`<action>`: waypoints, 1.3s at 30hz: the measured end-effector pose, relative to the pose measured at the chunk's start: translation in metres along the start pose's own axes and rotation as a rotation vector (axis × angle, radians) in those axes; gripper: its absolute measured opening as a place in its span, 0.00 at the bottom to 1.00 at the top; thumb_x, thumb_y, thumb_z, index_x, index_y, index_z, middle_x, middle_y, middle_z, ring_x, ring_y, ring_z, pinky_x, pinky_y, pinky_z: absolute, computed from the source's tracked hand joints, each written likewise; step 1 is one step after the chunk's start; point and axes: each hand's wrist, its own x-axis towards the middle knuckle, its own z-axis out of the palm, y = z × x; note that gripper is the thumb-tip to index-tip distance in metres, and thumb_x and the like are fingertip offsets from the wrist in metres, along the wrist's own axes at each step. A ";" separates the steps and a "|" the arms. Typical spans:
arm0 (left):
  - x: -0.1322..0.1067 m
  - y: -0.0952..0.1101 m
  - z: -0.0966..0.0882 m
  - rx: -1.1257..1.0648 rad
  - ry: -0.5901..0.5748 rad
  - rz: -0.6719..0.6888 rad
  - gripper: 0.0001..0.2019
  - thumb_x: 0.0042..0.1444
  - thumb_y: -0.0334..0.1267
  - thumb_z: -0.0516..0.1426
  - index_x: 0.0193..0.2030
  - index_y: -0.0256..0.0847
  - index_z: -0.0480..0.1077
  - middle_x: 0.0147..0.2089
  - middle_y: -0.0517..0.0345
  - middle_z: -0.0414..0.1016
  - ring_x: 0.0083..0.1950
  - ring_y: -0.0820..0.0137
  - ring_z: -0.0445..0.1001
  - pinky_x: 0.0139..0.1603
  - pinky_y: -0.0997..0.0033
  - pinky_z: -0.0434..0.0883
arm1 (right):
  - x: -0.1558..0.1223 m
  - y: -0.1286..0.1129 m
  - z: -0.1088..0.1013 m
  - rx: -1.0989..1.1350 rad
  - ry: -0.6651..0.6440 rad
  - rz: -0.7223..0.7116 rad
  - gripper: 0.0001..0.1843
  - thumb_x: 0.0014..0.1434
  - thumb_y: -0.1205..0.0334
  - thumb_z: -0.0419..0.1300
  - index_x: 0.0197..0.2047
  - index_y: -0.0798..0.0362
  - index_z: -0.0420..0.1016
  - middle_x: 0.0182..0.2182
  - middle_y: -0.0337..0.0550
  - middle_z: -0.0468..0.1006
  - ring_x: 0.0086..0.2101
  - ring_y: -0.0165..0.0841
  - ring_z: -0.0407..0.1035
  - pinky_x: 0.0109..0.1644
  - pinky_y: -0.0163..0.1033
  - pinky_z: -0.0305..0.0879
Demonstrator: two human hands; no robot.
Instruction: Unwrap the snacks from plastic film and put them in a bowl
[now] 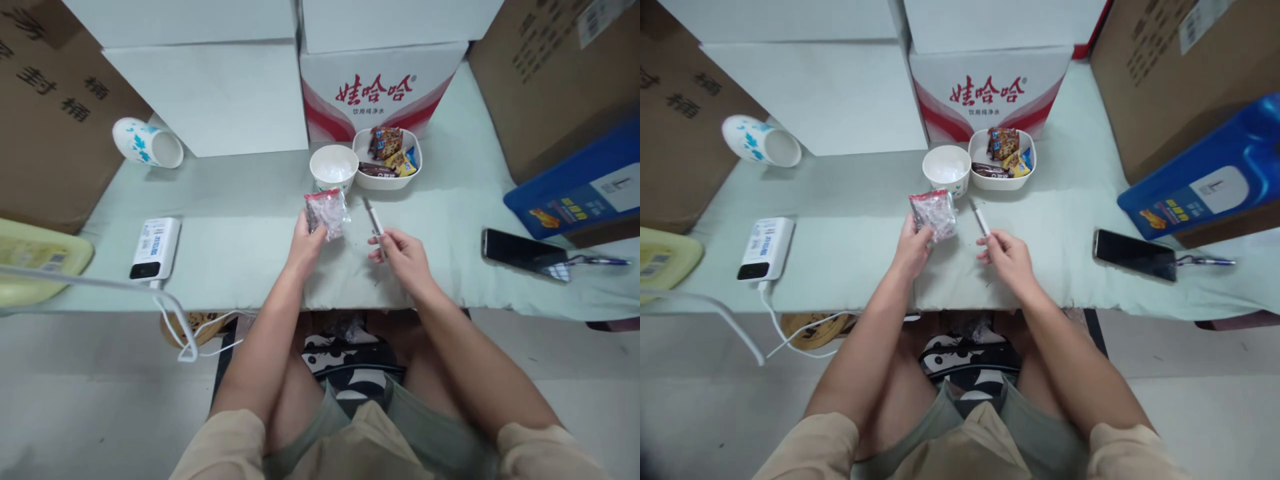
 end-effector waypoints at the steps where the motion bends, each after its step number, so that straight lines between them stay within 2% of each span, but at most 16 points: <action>1: -0.001 0.000 0.002 0.049 -0.009 0.046 0.20 0.49 0.36 0.61 0.51 0.45 0.67 0.50 0.57 0.75 0.52 0.66 0.74 0.54 0.69 0.69 | -0.003 -0.004 0.009 0.073 -0.040 -0.003 0.24 0.61 0.40 0.55 0.41 0.53 0.77 0.38 0.49 0.82 0.28 0.34 0.77 0.31 0.41 0.74; 3: -0.003 0.001 0.006 0.139 -0.023 0.121 0.20 0.48 0.34 0.60 0.50 0.44 0.67 0.47 0.57 0.75 0.49 0.66 0.73 0.54 0.67 0.69 | -0.006 -0.009 0.023 0.146 -0.086 -0.023 0.24 0.60 0.39 0.57 0.42 0.52 0.78 0.37 0.47 0.83 0.28 0.34 0.77 0.32 0.40 0.75; 6: -0.004 0.003 0.011 0.211 -0.074 0.132 0.22 0.46 0.32 0.60 0.51 0.43 0.66 0.44 0.58 0.73 0.45 0.68 0.73 0.52 0.67 0.69 | -0.002 -0.010 0.037 0.151 -0.088 -0.029 0.24 0.60 0.40 0.57 0.43 0.52 0.79 0.36 0.47 0.83 0.28 0.35 0.78 0.32 0.40 0.76; 10: -0.002 0.006 0.012 0.083 -0.030 0.110 0.22 0.46 0.34 0.60 0.50 0.44 0.66 0.46 0.58 0.74 0.47 0.69 0.73 0.53 0.68 0.70 | 0.001 -0.003 0.040 0.012 -0.104 -0.011 0.21 0.61 0.45 0.56 0.41 0.52 0.81 0.31 0.45 0.83 0.28 0.36 0.78 0.32 0.40 0.75; 13: 0.001 0.012 0.007 -0.145 0.064 0.031 0.23 0.45 0.36 0.62 0.49 0.48 0.64 0.46 0.62 0.74 0.45 0.71 0.74 0.50 0.70 0.72 | -0.002 -0.001 0.032 -0.111 -0.163 -0.034 0.18 0.61 0.48 0.56 0.36 0.51 0.81 0.26 0.42 0.81 0.27 0.37 0.77 0.32 0.40 0.73; 15: 0.003 0.017 0.002 -0.265 0.108 -0.020 0.24 0.43 0.37 0.63 0.49 0.50 0.64 0.46 0.64 0.75 0.42 0.73 0.75 0.48 0.69 0.74 | -0.003 0.001 0.020 -0.173 -0.155 -0.049 0.17 0.61 0.49 0.56 0.37 0.51 0.81 0.27 0.42 0.82 0.26 0.37 0.77 0.33 0.40 0.72; 19: 0.004 0.024 -0.009 -0.356 0.105 -0.117 0.25 0.42 0.39 0.65 0.48 0.47 0.66 0.43 0.62 0.77 0.39 0.72 0.76 0.43 0.68 0.77 | 0.008 0.013 -0.013 -0.457 0.080 -0.115 0.17 0.60 0.51 0.56 0.41 0.50 0.81 0.35 0.46 0.83 0.31 0.39 0.76 0.40 0.45 0.71; 22: 0.003 0.023 -0.012 -0.328 -0.005 -0.239 0.22 0.47 0.48 0.63 0.47 0.42 0.69 0.40 0.54 0.79 0.37 0.67 0.77 0.38 0.66 0.78 | 0.018 0.024 -0.030 -0.678 0.206 -0.165 0.16 0.59 0.54 0.56 0.42 0.53 0.81 0.37 0.52 0.81 0.38 0.44 0.74 0.46 0.51 0.71; 24: 0.000 0.021 -0.012 -0.260 -0.125 -0.306 0.22 0.48 0.51 0.62 0.46 0.39 0.71 0.38 0.52 0.79 0.36 0.64 0.77 0.35 0.65 0.77 | 0.020 0.026 -0.031 -0.697 0.253 -0.244 0.20 0.57 0.54 0.57 0.49 0.55 0.78 0.42 0.56 0.79 0.45 0.49 0.73 0.52 0.57 0.69; 27: -0.005 0.022 -0.011 -0.096 -0.373 -0.342 0.26 0.42 0.43 0.68 0.48 0.39 0.72 0.40 0.52 0.79 0.37 0.64 0.77 0.33 0.68 0.75 | 0.015 0.017 -0.019 -0.513 0.164 -0.466 0.29 0.55 0.54 0.61 0.59 0.52 0.70 0.55 0.58 0.73 0.57 0.48 0.67 0.61 0.58 0.64; 29: -0.008 0.023 -0.011 -0.005 -0.520 -0.338 0.31 0.37 0.37 0.71 0.52 0.40 0.72 0.43 0.52 0.79 0.38 0.65 0.77 0.33 0.71 0.74 | 0.010 0.007 -0.009 -0.362 0.040 -0.543 0.23 0.56 0.54 0.62 0.55 0.49 0.72 0.55 0.54 0.74 0.56 0.44 0.69 0.61 0.54 0.65; 30: -0.008 0.023 -0.012 0.037 -0.550 -0.325 0.33 0.37 0.36 0.71 0.54 0.41 0.72 0.43 0.53 0.78 0.37 0.67 0.76 0.32 0.72 0.73 | 0.007 0.003 -0.005 -0.306 0.000 -0.528 0.17 0.57 0.55 0.61 0.49 0.49 0.74 0.50 0.51 0.77 0.52 0.42 0.71 0.58 0.52 0.68; 32: -0.006 0.024 -0.016 0.142 -0.521 -0.280 0.33 0.40 0.36 0.70 0.56 0.43 0.72 0.37 0.57 0.76 0.32 0.71 0.73 0.27 0.76 0.69 | 0.005 -0.003 -0.001 -0.219 -0.035 -0.413 0.08 0.58 0.55 0.59 0.37 0.49 0.74 0.37 0.45 0.79 0.40 0.38 0.74 0.47 0.45 0.72; 35: 0.000 0.024 -0.027 0.332 -0.396 -0.174 0.27 0.46 0.37 0.66 0.56 0.43 0.73 0.30 0.61 0.72 0.30 0.72 0.70 0.29 0.75 0.69 | 0.007 -0.003 -0.003 -0.115 -0.004 -0.211 0.10 0.57 0.52 0.58 0.30 0.50 0.68 0.28 0.39 0.77 0.31 0.33 0.73 0.37 0.39 0.70; 37: 0.004 0.024 -0.033 0.435 -0.284 -0.042 0.23 0.48 0.37 0.65 0.54 0.42 0.75 0.37 0.56 0.76 0.40 0.66 0.75 0.41 0.69 0.73 | 0.010 0.002 -0.006 -0.043 0.042 -0.112 0.11 0.56 0.51 0.58 0.30 0.49 0.65 0.26 0.38 0.76 0.29 0.33 0.73 0.35 0.38 0.69; 39: 0.005 0.024 -0.034 0.527 -0.163 0.102 0.21 0.49 0.38 0.63 0.52 0.42 0.75 0.51 0.49 0.76 0.55 0.59 0.73 0.54 0.61 0.72 | 0.012 0.007 -0.007 0.025 0.075 -0.008 0.11 0.55 0.51 0.58 0.36 0.49 0.65 0.26 0.36 0.76 0.27 0.34 0.74 0.32 0.38 0.69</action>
